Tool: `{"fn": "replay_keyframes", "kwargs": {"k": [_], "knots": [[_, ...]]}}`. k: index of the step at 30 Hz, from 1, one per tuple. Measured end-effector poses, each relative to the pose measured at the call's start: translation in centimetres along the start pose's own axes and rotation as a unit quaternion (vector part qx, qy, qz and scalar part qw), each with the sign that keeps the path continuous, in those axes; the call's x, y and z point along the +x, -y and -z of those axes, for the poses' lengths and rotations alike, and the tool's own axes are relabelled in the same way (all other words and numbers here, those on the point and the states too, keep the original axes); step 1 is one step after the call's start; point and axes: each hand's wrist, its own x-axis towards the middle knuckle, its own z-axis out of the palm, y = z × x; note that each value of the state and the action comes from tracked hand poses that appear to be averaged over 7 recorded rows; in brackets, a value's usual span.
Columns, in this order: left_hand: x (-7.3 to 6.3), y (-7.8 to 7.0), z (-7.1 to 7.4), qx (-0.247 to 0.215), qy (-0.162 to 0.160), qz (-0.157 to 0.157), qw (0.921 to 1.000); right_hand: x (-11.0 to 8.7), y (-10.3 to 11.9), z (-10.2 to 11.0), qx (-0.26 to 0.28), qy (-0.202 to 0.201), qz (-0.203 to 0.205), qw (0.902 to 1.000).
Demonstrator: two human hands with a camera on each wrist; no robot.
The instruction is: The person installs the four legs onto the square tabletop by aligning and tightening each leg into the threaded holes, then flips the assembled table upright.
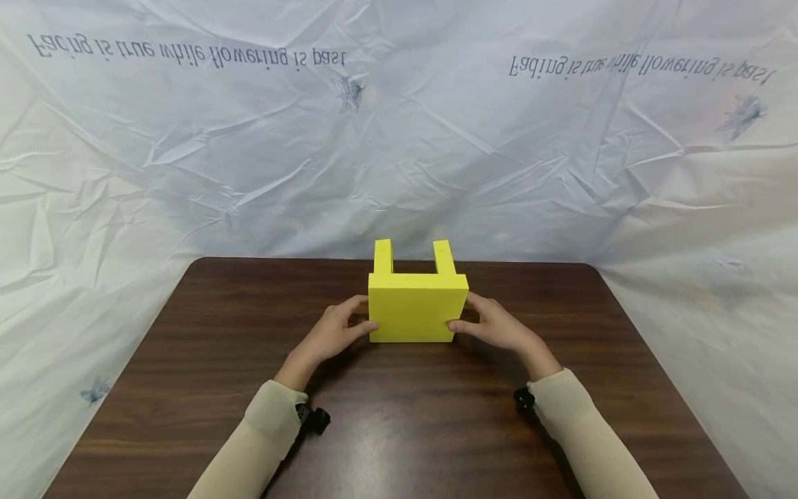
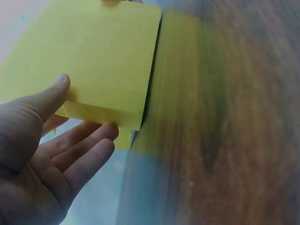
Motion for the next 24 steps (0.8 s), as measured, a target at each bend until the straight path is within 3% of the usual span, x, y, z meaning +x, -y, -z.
{"fn": "replay_keyframes", "kwargs": {"k": [10, 24], "knots": [[0.10, 0.24, -0.03, 0.018, -0.024, -0.001, 0.9996, -0.09, -0.28, 0.44, -0.017, -0.016, -0.015, 0.9996], [0.03, -0.24, -0.08, 0.013, -0.020, -0.013, 0.9996, -0.23, -0.09, 0.35, -0.002, -0.013, 0.018, 0.9997]]}}
